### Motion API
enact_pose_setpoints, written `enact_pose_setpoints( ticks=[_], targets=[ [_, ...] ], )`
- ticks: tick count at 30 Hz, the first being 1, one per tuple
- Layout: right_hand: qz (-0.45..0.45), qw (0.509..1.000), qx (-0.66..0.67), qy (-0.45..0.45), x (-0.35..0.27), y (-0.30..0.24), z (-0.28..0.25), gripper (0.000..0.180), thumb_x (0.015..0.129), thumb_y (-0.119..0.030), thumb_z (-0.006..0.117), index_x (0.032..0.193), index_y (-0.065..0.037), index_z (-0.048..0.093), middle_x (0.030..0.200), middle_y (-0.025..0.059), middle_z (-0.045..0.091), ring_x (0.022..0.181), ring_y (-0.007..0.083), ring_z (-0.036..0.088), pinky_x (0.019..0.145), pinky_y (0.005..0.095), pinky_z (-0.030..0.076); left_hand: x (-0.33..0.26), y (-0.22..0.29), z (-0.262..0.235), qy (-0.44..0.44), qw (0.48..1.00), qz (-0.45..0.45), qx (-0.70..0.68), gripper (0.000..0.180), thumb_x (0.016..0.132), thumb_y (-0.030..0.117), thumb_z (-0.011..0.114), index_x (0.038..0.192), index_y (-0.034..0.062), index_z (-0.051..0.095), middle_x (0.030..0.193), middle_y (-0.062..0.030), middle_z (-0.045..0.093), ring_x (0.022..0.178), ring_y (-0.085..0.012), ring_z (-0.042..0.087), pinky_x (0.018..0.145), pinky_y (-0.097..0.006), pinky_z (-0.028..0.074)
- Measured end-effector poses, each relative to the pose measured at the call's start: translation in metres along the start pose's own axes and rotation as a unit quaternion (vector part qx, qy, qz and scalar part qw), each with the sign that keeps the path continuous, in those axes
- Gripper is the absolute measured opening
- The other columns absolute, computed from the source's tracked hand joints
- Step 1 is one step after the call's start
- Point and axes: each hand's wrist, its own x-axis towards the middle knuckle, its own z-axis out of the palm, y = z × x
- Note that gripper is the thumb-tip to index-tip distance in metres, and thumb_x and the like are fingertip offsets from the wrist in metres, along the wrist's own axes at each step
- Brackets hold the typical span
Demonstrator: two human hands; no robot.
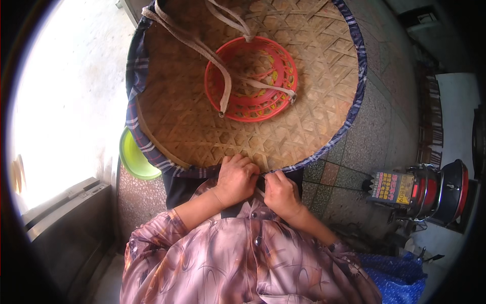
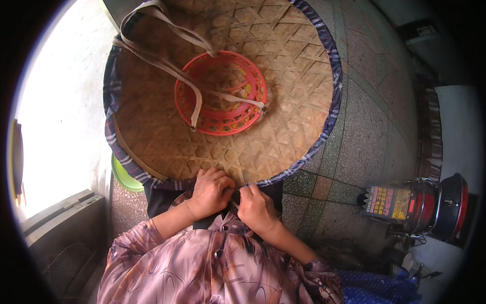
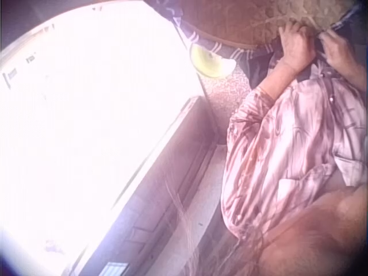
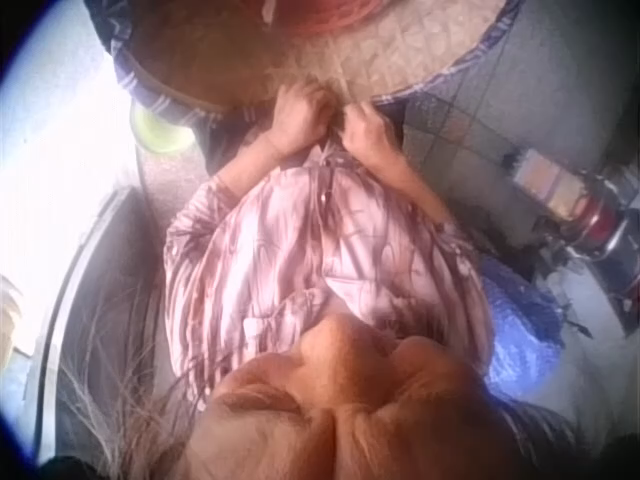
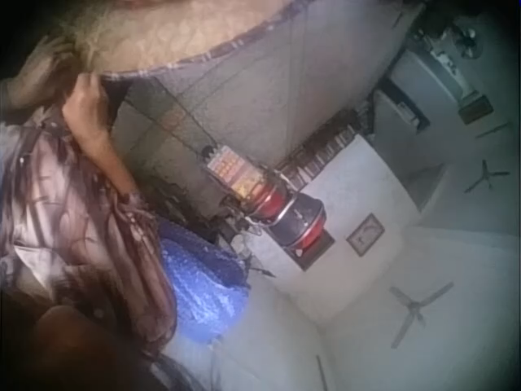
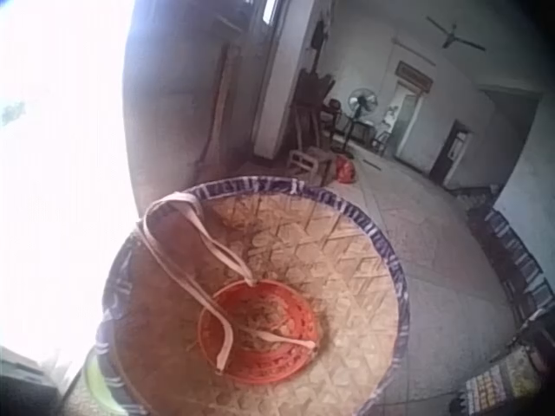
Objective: Repairing the edge of a traditional woven bamboo hat by sewing a fabric border with a needle and thread.
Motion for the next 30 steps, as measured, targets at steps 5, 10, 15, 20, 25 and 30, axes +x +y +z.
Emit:
enact_pose_setpoints(
  ticks=[5,10,15,20,25,30],
  targets=[
    [-0.013,1.0,0.005,0.004,0.003,0.005,0.01,0.007,0.088,-0.003,0.064,0.095,-0.002,0.064,0.088,0.0198,0.063,0.076,0.0415,0.067,0.067,0.0468,0.055,-0.001,-0.003,0.003,0.009,1.0,0.006,0.015,0.008,0.073,0.013,0.074,0.081,0.0141,0.072,0.087,-0.0007,0.066,0.094,-0.0236,0.06,0.083,-0.04,0.041],
    [-0.025,0.999,-0.025,-0.012,0.001,-0.007,-0.011,0.007,0.089,-0.007,0.063,0.093,-0.003,0.06,0.086,0.0176,0.062,0.074,0.0365,0.068,0.064,0.0436,0.057,-0.004,0.001,-0.001,0.023,1.0,0.007,0.007,0.008,0.072,0.014,0.075,0.08,0.0148,0.073,0.086,-0.0003,0.066,0.093,-0.0233,0.06,0.083,-0.04,0.041],
    [-0.029,0.997,-0.065,-0.028,0.0,-0.009,-0.02,0.007,0.09,-0.011,0.063,0.091,-0.004,0.061,0.086,0.0164,0.064,0.076,0.0344,0.069,0.064,0.0435,0.057,-0.003,0.002,-0.006,0.03,0.999,0.031,-0.001,0.014,0.071,0.014,0.08,0.083,0.0166,0.073,0.085,-0.0004,0.063,0.089,-0.0242,0.058,0.078,-0.04,0.04],
    [-0.042,0.995,-0.078,-0.053,0.0,-0.009,-0.022,0.008,0.085,-0.009,0.065,0.09,-0.004,0.061,0.085,0.0163,0.063,0.076,0.0336,0.07,0.065,0.0435,0.057,-0.002,0.0,-0.006,0.028,0.999,0.029,-0.002,0.013,0.071,0.014,0.08,0.083,0.0164,0.073,0.085,-0.0006,0.062,0.089,-0.0245,0.058,0.079,-0.04,0.04],
    [-0.045,0.992,-0.087,-0.081,0.004,-0.001,-0.014,0.009,0.083,-0.007,0.064,0.088,-0.004,0.058,0.084,0.0166,0.063,0.075,0.0335,0.07,0.065,0.0438,0.058,-0.001,0.003,-0.008,0.023,1.0,0.017,0.002,0.008,0.071,0.015,0.076,0.079,0.0156,0.073,0.085,0.0006,0.064,0.091,-0.0227,0.059,0.083,-0.039,0.041],
    [-0.06,0.992,-0.089,-0.07,0.009,0.001,-0.009,0.014,0.09,-0.014,0.066,0.084,-0.005,0.057,0.083,0.0145,0.063,0.07,0.0334,0.069,0.062,0.0444,0.056,-0.002,0.001,-0.007,0.026,0.999,0.021,0.01,0.009,0.071,0.014,0.076,0.08,0.0157,0.074,0.085,0.0013,0.064,0.091,-0.0224,0.059,0.084,-0.039,0.042]
  ],
)
